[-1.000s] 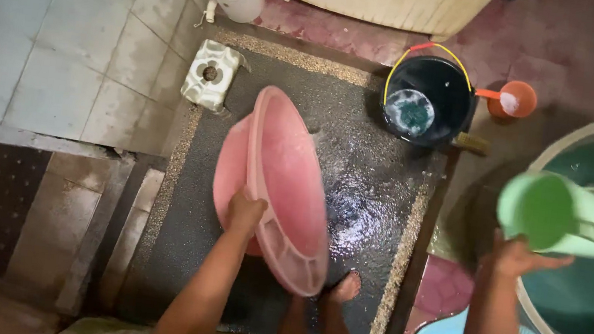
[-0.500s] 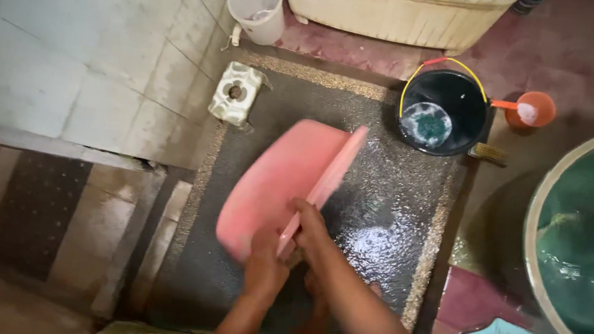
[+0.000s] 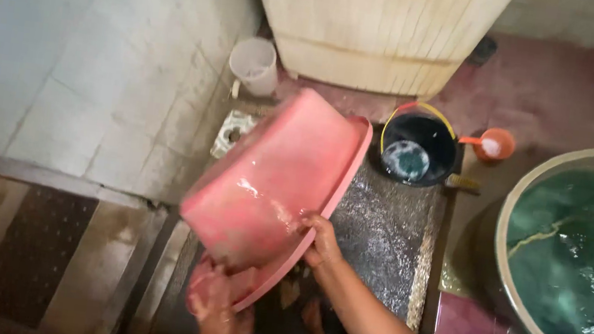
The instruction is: The person scrubs a pink plastic basin with a brush and soap, then rinses it with water from a green scoop and places it in a corner.
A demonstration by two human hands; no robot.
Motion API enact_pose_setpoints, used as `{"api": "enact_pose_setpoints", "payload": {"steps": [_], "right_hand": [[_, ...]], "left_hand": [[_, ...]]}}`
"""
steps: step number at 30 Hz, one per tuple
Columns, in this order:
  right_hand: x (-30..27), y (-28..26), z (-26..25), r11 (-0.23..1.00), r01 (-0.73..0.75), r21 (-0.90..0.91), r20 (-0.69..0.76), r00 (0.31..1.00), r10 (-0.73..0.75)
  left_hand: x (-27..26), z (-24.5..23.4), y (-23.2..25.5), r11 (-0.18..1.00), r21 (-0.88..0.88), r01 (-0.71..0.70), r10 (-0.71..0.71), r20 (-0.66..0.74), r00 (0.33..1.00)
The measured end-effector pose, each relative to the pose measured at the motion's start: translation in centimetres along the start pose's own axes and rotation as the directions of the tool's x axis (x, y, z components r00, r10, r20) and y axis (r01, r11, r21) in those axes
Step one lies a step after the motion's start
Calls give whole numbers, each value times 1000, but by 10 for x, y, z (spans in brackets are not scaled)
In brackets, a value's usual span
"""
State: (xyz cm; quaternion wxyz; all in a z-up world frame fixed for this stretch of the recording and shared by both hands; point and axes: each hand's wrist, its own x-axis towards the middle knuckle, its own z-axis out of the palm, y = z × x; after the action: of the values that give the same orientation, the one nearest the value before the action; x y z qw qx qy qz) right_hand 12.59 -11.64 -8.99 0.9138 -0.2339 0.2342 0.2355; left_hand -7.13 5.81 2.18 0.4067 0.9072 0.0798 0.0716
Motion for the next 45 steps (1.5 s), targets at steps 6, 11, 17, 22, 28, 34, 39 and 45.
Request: {"api": "enact_pose_setpoints", "payload": {"steps": [6, 11, 17, 22, 28, 34, 39, 45], "right_hand": [[-76, -56, 134, 991, 84, -107, 41, 996, -80], [-121, -81, 203, 964, 149, -219, 317, 946, -74], [-82, -86, 197, 969, 181, -168, 330, 937, -118], [-103, -102, 211, 976, 203, -77, 407, 900, -155], [-149, -118, 237, 989, 145, -37, 378, 918, -120], [-139, -127, 222, 988, 151, -15, 415, 900, -131], [-154, -137, 227, 983, 179, -35, 411, 899, -149], [-152, -151, 231, 967, 251, -55, 420, 884, -205]], "left_hand": [[22, -52, -14, 880, 407, -245, 395, -338, 854], [24, -90, 35, 891, 415, -182, 401, -534, 745], [26, -113, 75, 881, 355, -311, 468, -570, 676], [24, -120, 92, 867, 393, -305, 487, -543, 684], [26, -124, 115, 856, 394, -335, 511, -548, 662], [27, -113, 118, 893, 291, -344, 450, -542, 710], [29, -106, 125, 896, 281, -343, 443, -527, 725], [33, -89, 124, 888, 202, -414, 453, -540, 709]]}}
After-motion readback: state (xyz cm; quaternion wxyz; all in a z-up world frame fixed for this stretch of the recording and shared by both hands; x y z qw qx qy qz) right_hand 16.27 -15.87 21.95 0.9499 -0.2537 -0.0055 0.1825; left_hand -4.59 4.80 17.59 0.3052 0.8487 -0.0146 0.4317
